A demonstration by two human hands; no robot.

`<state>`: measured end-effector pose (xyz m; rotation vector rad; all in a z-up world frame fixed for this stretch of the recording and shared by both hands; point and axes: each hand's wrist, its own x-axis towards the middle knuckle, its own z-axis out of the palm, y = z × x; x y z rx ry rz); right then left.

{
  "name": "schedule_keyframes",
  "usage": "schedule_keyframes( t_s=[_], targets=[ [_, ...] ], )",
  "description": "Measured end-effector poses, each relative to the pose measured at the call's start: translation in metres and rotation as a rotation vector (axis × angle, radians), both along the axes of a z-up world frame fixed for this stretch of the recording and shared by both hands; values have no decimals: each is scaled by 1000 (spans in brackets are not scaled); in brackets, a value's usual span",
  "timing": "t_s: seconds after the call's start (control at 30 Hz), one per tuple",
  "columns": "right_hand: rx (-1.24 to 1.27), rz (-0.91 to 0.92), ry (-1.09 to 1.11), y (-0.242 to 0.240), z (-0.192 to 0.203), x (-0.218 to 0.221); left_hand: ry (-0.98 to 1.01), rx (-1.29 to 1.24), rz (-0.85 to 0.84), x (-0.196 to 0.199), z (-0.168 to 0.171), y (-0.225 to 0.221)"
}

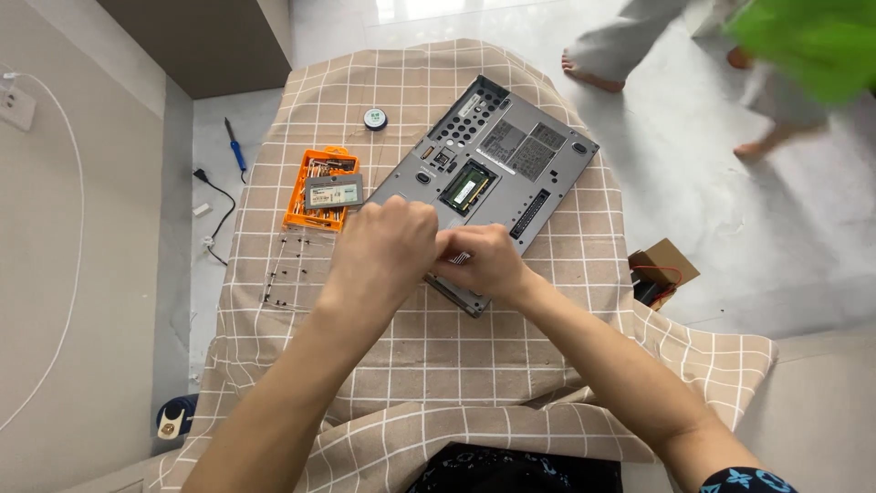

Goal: The person repairs or disassembles a laptop using a screwdriver.

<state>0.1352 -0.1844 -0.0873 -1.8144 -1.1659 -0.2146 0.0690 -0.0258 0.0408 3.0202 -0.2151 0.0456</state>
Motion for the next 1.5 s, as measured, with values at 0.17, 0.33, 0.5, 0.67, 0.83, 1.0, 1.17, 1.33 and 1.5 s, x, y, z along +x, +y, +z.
schedule_keyframes(
  t_s=[0.17,0.33,0.5,0.67,0.83,1.0,1.17,1.33,1.5],
  targets=[
    [-47,210,38,-12,-1,20,-51,-31,-130,-5,-3,5],
    [-421,296,343,-16,3,30,-96,-205,-344,-13,-1,8],
    [-137,279,281,-7,2,13,-160,20,-217,-8,-25,4],
    [19,-42,71,-7,-42,8,-163,149,-119,-4,-17,-12],
    [-311,313,-79,-16,-27,37,-141,-84,-286,-7,-10,7],
    [-315,413,396,-17,10,28,-222,-242,-382,-10,-13,12],
    [-48,292,453,-12,6,9,-39,-47,-123,-3,-15,-2],
    [-97,-8,148,-15,-21,11,-160,55,-23,-3,-15,-9],
    [-315,281,110,-22,6,25,-265,-236,-345,-6,-8,14]
  ],
)
